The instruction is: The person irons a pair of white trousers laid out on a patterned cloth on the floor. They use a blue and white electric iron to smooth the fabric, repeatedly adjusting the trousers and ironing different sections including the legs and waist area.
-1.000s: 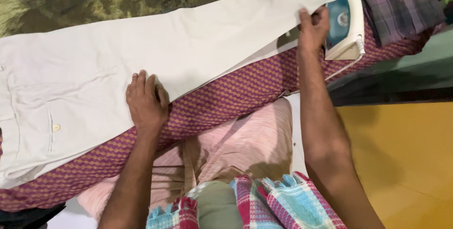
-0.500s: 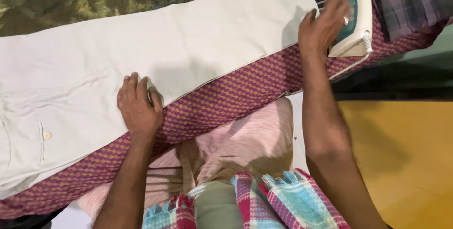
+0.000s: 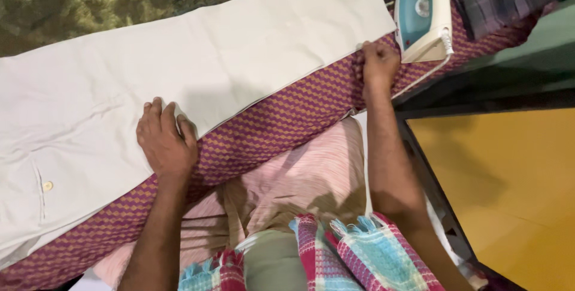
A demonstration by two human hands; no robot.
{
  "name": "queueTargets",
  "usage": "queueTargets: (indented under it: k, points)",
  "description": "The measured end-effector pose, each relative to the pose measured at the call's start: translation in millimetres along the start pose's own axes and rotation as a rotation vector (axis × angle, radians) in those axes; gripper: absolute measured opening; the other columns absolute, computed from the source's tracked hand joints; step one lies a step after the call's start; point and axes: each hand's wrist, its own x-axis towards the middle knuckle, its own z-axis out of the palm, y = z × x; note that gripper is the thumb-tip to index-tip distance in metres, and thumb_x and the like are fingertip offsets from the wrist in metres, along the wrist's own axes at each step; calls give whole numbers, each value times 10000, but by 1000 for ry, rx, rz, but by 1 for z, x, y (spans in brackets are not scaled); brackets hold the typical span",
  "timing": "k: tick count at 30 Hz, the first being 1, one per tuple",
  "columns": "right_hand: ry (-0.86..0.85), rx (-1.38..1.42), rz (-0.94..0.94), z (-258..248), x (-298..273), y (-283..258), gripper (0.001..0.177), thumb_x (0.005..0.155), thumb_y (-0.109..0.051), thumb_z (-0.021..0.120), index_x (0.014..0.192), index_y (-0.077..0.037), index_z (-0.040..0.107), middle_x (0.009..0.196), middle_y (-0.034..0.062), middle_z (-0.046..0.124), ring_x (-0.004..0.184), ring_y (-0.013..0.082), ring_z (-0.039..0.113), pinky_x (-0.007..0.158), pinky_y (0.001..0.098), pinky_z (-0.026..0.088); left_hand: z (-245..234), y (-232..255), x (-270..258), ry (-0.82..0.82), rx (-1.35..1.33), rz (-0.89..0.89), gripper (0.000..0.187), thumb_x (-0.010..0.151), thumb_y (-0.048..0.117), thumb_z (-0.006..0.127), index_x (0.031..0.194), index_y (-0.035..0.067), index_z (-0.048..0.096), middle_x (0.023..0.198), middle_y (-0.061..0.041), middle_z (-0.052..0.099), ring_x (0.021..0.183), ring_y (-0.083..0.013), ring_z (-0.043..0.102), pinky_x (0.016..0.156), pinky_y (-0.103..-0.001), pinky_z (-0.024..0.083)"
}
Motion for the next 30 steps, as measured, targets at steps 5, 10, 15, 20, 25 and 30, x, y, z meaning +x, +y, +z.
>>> queueTargets:
  k: [5,10,15,20,25,30]
  points:
    - [149,426,123,0,31,0,169,987,-98,628,847,-3,629,642,70,618,482,164,544,416,293,412,-3,1,-2,10,-18,18,341,1060,166,575,1346,-7,642,1499,-258,554,1446,-435,465,1188,-572,322]
    - [326,477,140,11,52,-5,162,959,-66,665,825,18,629,618,70,602,465,163,538,405,304,413,-1,0,-3,12,-13,21,342,1077,180,568,1348,-14,643,1492,-267,553,1441,-440,462,1184,-579,318]
    - [482,456,142,26,63,-6,168,901,-26,729,770,34,643,600,85,634,440,157,543,384,290,382,0,-1,-4,20,-11,30,350,1078,185,565,1354,-17,641,1497,-269,552,1441,-445,459,1184,-577,318]
    - [594,378,120,33,62,-9,117,826,33,745,754,22,654,598,93,650,442,152,568,393,284,426,-2,-1,-3,4,-8,24,353,1076,188,563,1351,-18,643,1492,-276,550,1438,-449,459,1184,-578,317]
    - [666,379,94,33,58,-8,92,838,26,710,762,35,659,594,95,650,441,166,577,391,303,437,-2,0,-1,3,-19,14,344,1077,187,565,1347,-9,648,1500,-269,548,1439,-445,458,1185,-579,315]
    - [720,200,-63,41,42,-12,97,862,-56,749,894,19,698,664,40,697,519,129,623,428,286,486,-4,0,-1,-9,-37,-6,368,1041,174,583,1368,13,634,1515,-250,536,1447,-443,458,1194,-576,316]
